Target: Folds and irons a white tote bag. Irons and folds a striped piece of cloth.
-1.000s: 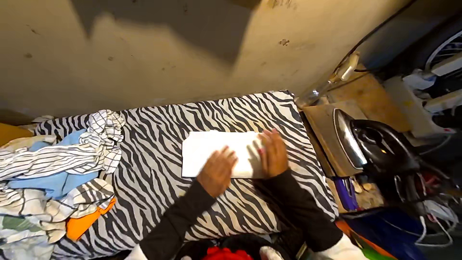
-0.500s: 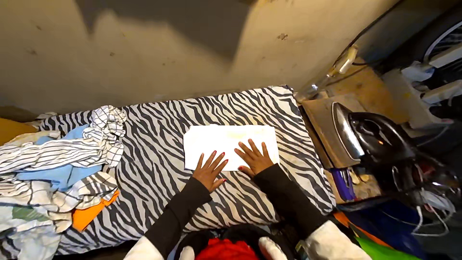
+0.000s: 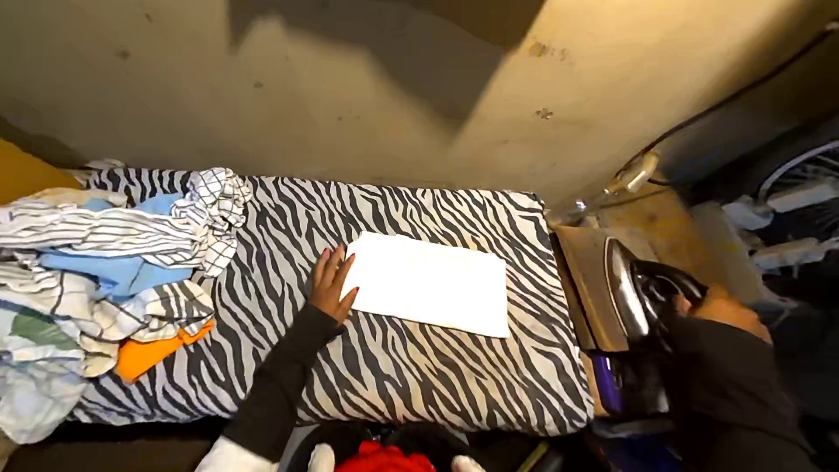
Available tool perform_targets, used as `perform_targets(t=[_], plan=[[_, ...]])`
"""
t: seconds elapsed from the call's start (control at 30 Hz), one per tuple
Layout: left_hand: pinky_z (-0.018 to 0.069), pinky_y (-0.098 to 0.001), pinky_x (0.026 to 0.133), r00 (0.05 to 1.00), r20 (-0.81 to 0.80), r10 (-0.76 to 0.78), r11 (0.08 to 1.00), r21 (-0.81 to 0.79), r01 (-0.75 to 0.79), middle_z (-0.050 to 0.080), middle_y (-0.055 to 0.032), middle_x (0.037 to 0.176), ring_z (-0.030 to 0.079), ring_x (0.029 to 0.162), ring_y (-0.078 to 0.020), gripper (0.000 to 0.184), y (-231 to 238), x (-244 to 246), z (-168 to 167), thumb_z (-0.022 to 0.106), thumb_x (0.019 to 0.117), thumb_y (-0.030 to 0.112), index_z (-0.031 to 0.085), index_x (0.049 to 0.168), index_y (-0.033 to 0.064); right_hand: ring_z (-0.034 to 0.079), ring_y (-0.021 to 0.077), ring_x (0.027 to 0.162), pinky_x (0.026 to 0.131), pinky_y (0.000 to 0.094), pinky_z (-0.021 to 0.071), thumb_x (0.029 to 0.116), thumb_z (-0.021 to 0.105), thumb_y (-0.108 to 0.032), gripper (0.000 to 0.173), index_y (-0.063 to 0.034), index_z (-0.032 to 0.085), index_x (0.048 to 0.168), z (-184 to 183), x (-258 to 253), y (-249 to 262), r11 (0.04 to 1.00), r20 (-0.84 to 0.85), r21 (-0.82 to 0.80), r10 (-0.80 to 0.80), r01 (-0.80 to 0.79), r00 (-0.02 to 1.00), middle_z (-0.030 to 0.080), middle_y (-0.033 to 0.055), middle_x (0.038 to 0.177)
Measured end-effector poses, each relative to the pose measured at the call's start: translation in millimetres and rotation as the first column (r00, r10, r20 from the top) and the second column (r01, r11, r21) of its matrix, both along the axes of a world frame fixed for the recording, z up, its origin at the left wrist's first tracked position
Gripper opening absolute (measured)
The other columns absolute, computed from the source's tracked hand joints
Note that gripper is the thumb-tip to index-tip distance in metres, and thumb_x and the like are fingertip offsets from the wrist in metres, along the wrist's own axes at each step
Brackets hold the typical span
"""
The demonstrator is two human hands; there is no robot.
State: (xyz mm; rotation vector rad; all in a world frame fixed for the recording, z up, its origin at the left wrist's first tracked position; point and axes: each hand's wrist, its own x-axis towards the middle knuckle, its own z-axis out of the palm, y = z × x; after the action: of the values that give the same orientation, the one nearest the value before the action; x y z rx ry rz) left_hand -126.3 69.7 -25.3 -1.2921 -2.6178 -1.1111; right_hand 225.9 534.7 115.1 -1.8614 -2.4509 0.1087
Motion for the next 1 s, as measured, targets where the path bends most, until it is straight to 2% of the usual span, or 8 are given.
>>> perform_targets(t=[0.1,0.2,0.3,0.4,0.5,0.73,0.83,1.0], plan=[[0.0389,-0.0565,0.115,0.986,0.114,0.123,0.988,0.080,-0.132,0.052,-0.0235,0.149,0.047,0.141,-0.0413,0.050,-65,21,11,0.057,0.0945,0.016,0.057,0.141,-0.0023,0.049,0.0623,0.129,0.107,0.0754,0.0352,0.1035,0.061,-0.042,0.069,0.0113,0.046,0.145,24,-24,-31,0.990,-0.038,-0.088,0.105,-0.108,0.994,0.053,0.0459,0.134],[0.0515,-0.0457,0.103,0.952,0.183,0.245,0.956,0.117,-0.269,0.061,-0.0259,0.137,0.061,0.126,-0.0350,0.040,-118,47,14,0.052,0.0946,0.008,0.064,0.130,-0.0067,0.059,0.0646,0.113,0.094,0.0783,0.0414,0.1023,0.058,-0.054,0.070,0.0085,0.058,0.134,50,-89,-121,0.924,0.015,-0.149,0.359,-0.353,0.933,0.063,0.0446,0.115],[0.0545,-0.0410,0.095,0.948,0.108,0.299,0.935,0.163,-0.314,0.067,-0.0246,0.128,0.067,0.115,-0.0314,0.035,-124,59,29,0.050,0.0939,0.007,0.069,0.120,-0.0063,0.064,0.0577,0.110,0.093,0.0746,0.0462,0.1018,0.057,-0.055,0.068,0.0049,0.062,0.132,41,-172,-207,0.687,-0.007,-0.372,0.670,-0.624,0.742,0.068,0.0366,0.113],[0.0507,-0.0458,0.104,0.976,-0.015,0.218,0.955,0.207,-0.210,0.070,-0.0213,0.124,0.066,0.118,-0.0343,0.033,-105,60,47,0.051,0.0942,0.010,0.074,0.114,-0.0034,0.064,0.0499,0.118,0.099,0.0680,0.0471,0.1018,0.053,-0.060,0.070,0.0021,0.062,0.132,1,-252,-280,0.495,-0.073,-0.499,0.794,-0.712,0.604,0.068,0.0310,0.120],[0.0492,-0.0441,0.106,0.981,-0.115,0.153,0.962,0.244,-0.121,0.071,-0.0184,0.124,0.065,0.120,-0.0335,0.031,-88,63,53,0.052,0.0968,0.014,0.077,0.112,0.0039,0.066,0.0461,0.116,0.095,0.0645,0.0510,0.1022,0.052,-0.061,0.068,-0.0004,0.063,0.130,-12,-292,-310,0.493,-0.058,-0.485,0.806,-0.722,0.589,0.070,0.0273,0.118],[0.0487,-0.0436,0.105,0.969,-0.108,0.224,0.938,0.293,-0.185,0.073,-0.0180,0.117,0.066,0.116,-0.0326,0.031,-112,45,48,0.049,0.0978,0.012,0.076,0.109,0.0003,0.065,0.0488,0.117,0.095,0.0644,0.0503,0.1033,0.045,-0.064,0.074,0.0021,0.057,0.135,2,-246,-280,0.638,0.122,-0.500,0.721,-0.586,0.682,0.068,0.0304,0.119],[0.0498,-0.0476,0.104,0.969,-0.077,0.236,0.931,0.303,-0.203,0.073,-0.0207,0.116,0.067,0.115,-0.0370,0.029,-68,36,58,0.052,0.0942,0.007,0.076,0.108,-0.0030,0.067,0.0486,0.113,0.092,0.0651,0.0513,0.1033,0.048,-0.061,0.069,0.0002,0.060,0.132,-2,-260,-286,0.653,0.094,-0.459,0.710,-0.603,0.698,0.070,0.0291,0.114],[0.0496,-0.0492,0.107,0.985,-0.162,0.049,0.920,0.391,0.019,0.070,-0.0212,0.124,0.062,0.126,-0.0395,0.029,33,14,48,0.052,0.0932,0.002,0.075,0.111,-0.0026,0.069,0.0483,0.108,0.087,0.0654,0.0529,0.1016,0.049,-0.064,0.070,-0.0022,0.062,0.130,-12,-265,-259,0.756,0.067,-0.382,0.596,-0.531,0.801,0.071,0.0279,0.110]])
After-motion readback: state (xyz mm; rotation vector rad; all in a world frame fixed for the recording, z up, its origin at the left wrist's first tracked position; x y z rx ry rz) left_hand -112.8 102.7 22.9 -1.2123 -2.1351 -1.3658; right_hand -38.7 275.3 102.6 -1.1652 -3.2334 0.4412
